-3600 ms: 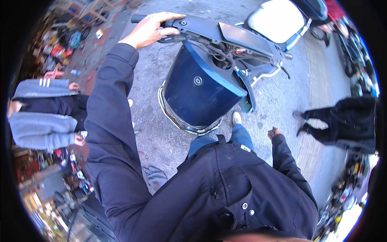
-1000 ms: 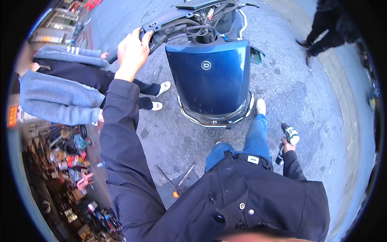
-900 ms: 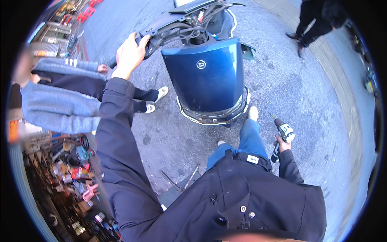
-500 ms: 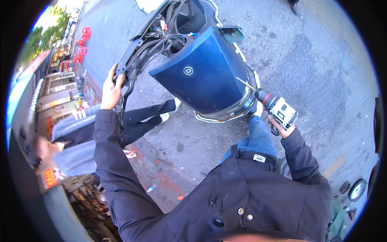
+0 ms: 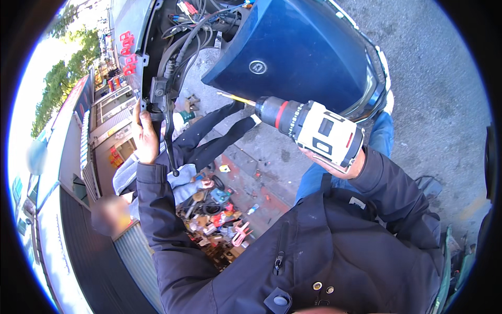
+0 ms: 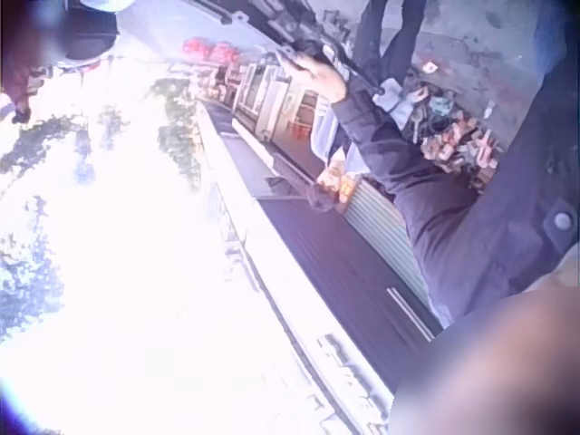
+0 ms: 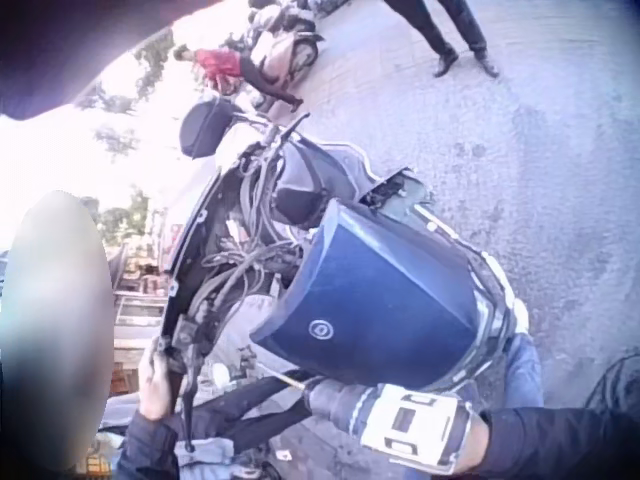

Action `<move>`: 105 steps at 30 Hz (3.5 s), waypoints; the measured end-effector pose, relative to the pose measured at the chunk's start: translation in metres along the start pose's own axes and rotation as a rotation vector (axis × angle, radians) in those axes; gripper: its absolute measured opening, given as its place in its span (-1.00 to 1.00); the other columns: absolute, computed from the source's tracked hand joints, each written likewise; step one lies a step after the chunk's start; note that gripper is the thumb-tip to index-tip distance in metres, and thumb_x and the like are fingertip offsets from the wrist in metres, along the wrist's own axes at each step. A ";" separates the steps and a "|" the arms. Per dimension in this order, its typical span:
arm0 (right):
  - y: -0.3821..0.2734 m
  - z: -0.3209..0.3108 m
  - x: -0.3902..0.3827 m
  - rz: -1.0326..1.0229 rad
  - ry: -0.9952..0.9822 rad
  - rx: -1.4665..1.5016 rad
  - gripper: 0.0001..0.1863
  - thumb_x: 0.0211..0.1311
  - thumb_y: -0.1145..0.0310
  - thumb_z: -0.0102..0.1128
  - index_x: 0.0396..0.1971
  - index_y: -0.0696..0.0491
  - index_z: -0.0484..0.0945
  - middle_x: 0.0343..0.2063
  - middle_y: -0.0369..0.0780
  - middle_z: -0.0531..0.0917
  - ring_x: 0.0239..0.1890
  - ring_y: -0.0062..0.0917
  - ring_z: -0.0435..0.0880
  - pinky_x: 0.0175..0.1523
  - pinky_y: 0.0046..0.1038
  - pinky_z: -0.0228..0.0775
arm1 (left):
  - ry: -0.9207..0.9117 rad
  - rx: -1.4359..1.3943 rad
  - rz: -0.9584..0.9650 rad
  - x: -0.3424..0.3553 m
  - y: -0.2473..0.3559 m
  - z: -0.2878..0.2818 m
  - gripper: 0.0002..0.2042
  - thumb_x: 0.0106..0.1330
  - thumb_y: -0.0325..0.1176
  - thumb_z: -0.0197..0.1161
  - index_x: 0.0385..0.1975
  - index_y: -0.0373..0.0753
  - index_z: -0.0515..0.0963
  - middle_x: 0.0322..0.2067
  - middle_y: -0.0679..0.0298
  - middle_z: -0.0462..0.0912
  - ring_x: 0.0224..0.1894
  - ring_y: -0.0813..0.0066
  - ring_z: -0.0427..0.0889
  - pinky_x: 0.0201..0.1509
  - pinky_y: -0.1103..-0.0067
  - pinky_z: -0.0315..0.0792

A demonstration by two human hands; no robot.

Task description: The person disassembles the front fairing and handlebar area of a blue scooter using a wrench and a cordless drill. They remove the front cover, loosen bolts on the handlebar assembly, and reposition components while working in a cluttered outdoor repair area.

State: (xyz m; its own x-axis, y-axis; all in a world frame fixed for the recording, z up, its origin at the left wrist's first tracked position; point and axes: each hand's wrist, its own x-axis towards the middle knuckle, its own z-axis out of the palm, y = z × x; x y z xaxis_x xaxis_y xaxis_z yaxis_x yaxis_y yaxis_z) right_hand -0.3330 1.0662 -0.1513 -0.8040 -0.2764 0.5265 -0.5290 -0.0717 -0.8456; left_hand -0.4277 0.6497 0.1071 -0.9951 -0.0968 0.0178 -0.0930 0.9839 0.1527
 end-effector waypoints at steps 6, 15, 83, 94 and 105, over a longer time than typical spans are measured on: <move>-0.004 0.063 0.009 0.243 0.144 0.551 -0.62 0.18 0.38 0.32 0.03 0.02 0.67 -0.03 -0.17 0.72 0.00 -0.26 0.71 0.11 -0.33 0.55 | 0.042 0.007 -0.033 -0.001 0.024 0.006 -0.38 0.60 0.12 -0.02 0.21 -0.44 0.42 -0.35 0.42 0.35 -0.26 0.62 0.28 -0.09 0.66 0.23; 0.019 0.133 0.009 0.091 0.366 0.384 -0.58 0.15 0.32 0.34 0.05 0.02 0.66 0.02 -0.13 0.69 0.03 -0.18 0.66 0.15 -0.20 0.48 | 0.099 0.235 -0.072 -0.005 0.024 -0.004 -0.26 0.59 0.24 -0.20 0.23 -0.44 0.44 0.07 0.05 0.60 0.05 0.27 0.53 0.24 0.41 0.34; 0.053 0.063 0.109 -0.041 -0.037 0.507 -0.70 0.27 0.39 0.12 -0.03 0.11 0.61 -0.24 -0.03 0.73 -0.16 -0.20 0.72 0.01 -0.28 0.56 | 0.063 -0.109 -0.102 -0.035 0.031 0.020 -0.33 0.56 0.27 -0.16 0.15 -0.30 0.47 -0.10 0.19 0.70 -0.18 0.48 0.65 -0.05 0.59 0.46; 0.053 0.103 0.098 0.012 0.036 0.569 -0.53 0.27 0.36 0.09 0.20 0.02 0.52 0.08 -0.05 0.66 0.16 -0.21 0.60 0.33 -0.30 0.37 | 0.082 -0.044 -0.064 -0.047 0.003 0.010 -0.36 0.55 0.21 -0.02 0.15 -0.35 0.49 -0.07 0.19 0.71 -0.13 0.47 0.67 0.02 0.58 0.48; 0.051 0.107 0.097 0.116 0.019 0.698 -0.52 0.30 0.32 0.11 0.22 0.04 0.51 0.09 -0.07 0.66 0.18 -0.27 0.59 0.35 -0.34 0.36 | 0.016 -0.089 -0.080 -0.043 0.003 0.005 -0.40 0.57 0.16 -0.01 0.15 -0.36 0.48 -0.04 0.19 0.68 -0.08 0.46 0.63 0.05 0.56 0.48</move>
State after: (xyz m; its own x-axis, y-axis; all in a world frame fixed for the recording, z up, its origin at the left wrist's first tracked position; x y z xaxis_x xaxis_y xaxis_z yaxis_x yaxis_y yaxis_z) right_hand -0.4093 0.9336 -0.1526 -0.8524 -0.3032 0.4260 -0.1476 -0.6421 -0.7523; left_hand -0.3850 0.6573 0.1018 -0.9840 -0.1774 0.0176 -0.1680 0.9559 0.2410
